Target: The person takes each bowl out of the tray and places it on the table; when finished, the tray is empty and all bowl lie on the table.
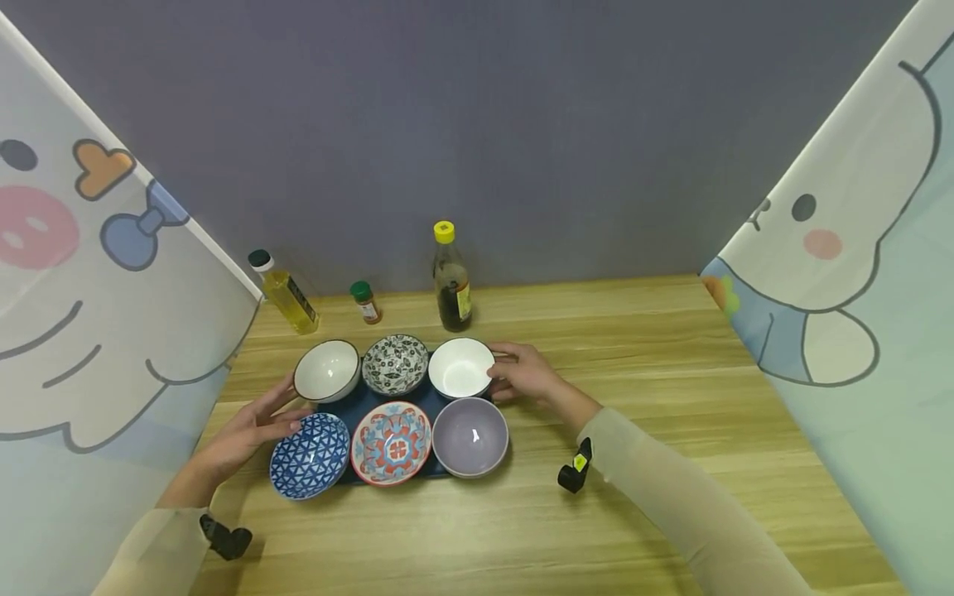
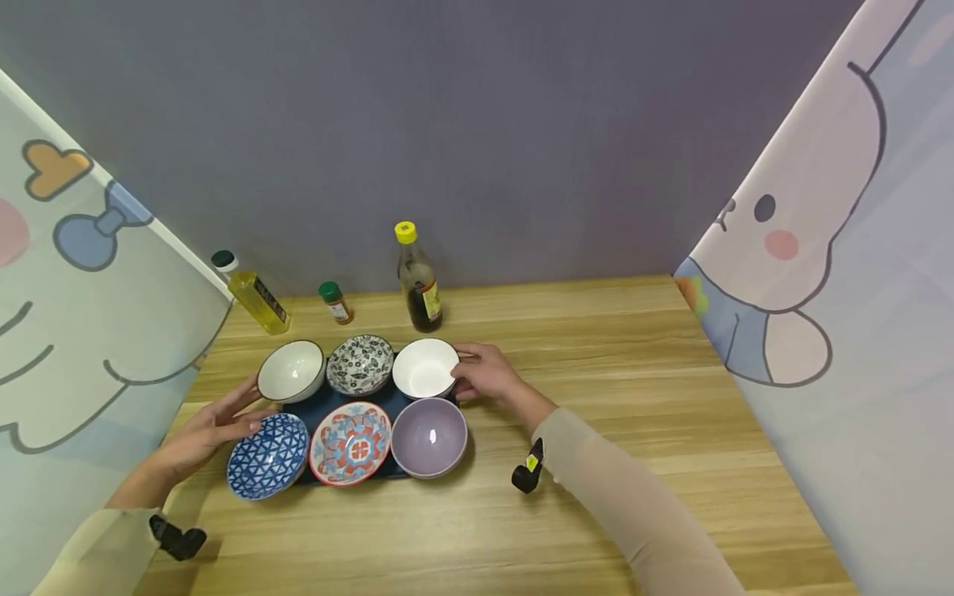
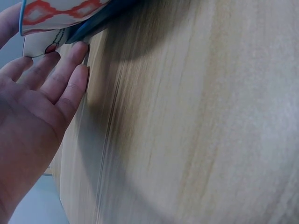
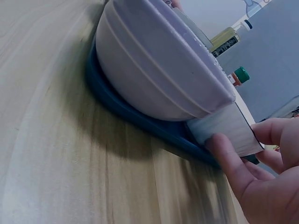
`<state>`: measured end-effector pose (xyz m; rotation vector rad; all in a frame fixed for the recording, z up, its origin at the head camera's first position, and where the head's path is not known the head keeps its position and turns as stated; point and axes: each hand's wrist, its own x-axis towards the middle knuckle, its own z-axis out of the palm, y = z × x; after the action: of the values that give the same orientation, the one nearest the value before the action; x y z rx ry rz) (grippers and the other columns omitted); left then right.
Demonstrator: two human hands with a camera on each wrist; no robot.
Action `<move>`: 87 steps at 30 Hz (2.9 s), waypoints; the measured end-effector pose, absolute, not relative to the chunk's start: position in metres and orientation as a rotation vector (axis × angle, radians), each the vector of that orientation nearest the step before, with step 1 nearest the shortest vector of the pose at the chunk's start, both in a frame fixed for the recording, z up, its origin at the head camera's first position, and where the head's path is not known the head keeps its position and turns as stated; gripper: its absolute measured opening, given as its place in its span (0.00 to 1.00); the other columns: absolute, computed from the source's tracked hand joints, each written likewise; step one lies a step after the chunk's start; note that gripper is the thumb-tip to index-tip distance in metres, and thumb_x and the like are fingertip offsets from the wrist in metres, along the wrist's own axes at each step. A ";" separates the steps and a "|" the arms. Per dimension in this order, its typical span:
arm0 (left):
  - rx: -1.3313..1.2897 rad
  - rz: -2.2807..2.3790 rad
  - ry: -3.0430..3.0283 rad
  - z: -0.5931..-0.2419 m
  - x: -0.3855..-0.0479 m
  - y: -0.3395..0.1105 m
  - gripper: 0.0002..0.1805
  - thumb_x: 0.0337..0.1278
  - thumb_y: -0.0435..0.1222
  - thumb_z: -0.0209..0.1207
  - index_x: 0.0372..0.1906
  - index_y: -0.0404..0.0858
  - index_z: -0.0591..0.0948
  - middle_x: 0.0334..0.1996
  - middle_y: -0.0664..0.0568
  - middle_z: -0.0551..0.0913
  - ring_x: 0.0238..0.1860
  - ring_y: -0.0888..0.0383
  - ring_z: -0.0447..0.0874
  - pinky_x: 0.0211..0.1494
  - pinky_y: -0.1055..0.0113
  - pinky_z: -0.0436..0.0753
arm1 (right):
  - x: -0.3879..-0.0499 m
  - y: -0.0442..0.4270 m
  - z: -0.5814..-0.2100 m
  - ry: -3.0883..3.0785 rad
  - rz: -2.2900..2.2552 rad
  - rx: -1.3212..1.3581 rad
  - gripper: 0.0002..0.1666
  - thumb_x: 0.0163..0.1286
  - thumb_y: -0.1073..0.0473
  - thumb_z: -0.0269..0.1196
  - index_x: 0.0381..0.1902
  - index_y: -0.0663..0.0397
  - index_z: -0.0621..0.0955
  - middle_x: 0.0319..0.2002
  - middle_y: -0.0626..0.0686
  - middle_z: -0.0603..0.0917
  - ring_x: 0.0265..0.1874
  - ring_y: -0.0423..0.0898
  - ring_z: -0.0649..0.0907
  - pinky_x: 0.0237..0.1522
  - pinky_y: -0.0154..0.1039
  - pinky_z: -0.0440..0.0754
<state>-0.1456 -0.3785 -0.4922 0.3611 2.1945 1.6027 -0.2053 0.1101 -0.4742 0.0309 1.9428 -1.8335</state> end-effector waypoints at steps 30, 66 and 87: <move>0.399 1.624 2.182 -0.494 -0.148 -0.382 0.41 0.76 0.31 0.53 0.84 0.40 0.45 0.79 0.28 0.51 0.65 0.68 0.78 0.60 0.75 0.78 | -0.206 0.137 -0.454 1.905 -2.001 0.167 0.38 0.66 0.71 0.59 0.75 0.59 0.69 0.59 0.69 0.82 0.29 0.52 0.88 0.41 0.49 0.90; 0.423 1.667 2.156 -0.496 -0.148 -0.383 0.36 0.77 0.30 0.52 0.81 0.31 0.51 0.77 0.33 0.61 0.65 0.67 0.79 0.60 0.73 0.80 | -0.203 0.208 -0.477 1.977 -1.984 0.342 0.40 0.71 0.67 0.59 0.79 0.53 0.64 0.66 0.70 0.74 0.35 0.51 0.90 0.44 0.46 0.89; 0.310 1.652 2.149 -0.491 -0.147 -0.378 0.37 0.77 0.35 0.53 0.82 0.36 0.50 0.76 0.42 0.66 0.63 0.70 0.79 0.59 0.70 0.81 | -0.213 0.221 -0.416 2.417 -1.675 -0.011 0.31 0.76 0.58 0.61 0.73 0.62 0.70 0.63 0.68 0.77 0.57 0.58 0.81 0.46 0.41 0.86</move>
<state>-0.1474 -0.3783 -0.4905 0.3103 2.1489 1.6518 -0.2126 0.2205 -0.4158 -0.0112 2.4173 -1.6753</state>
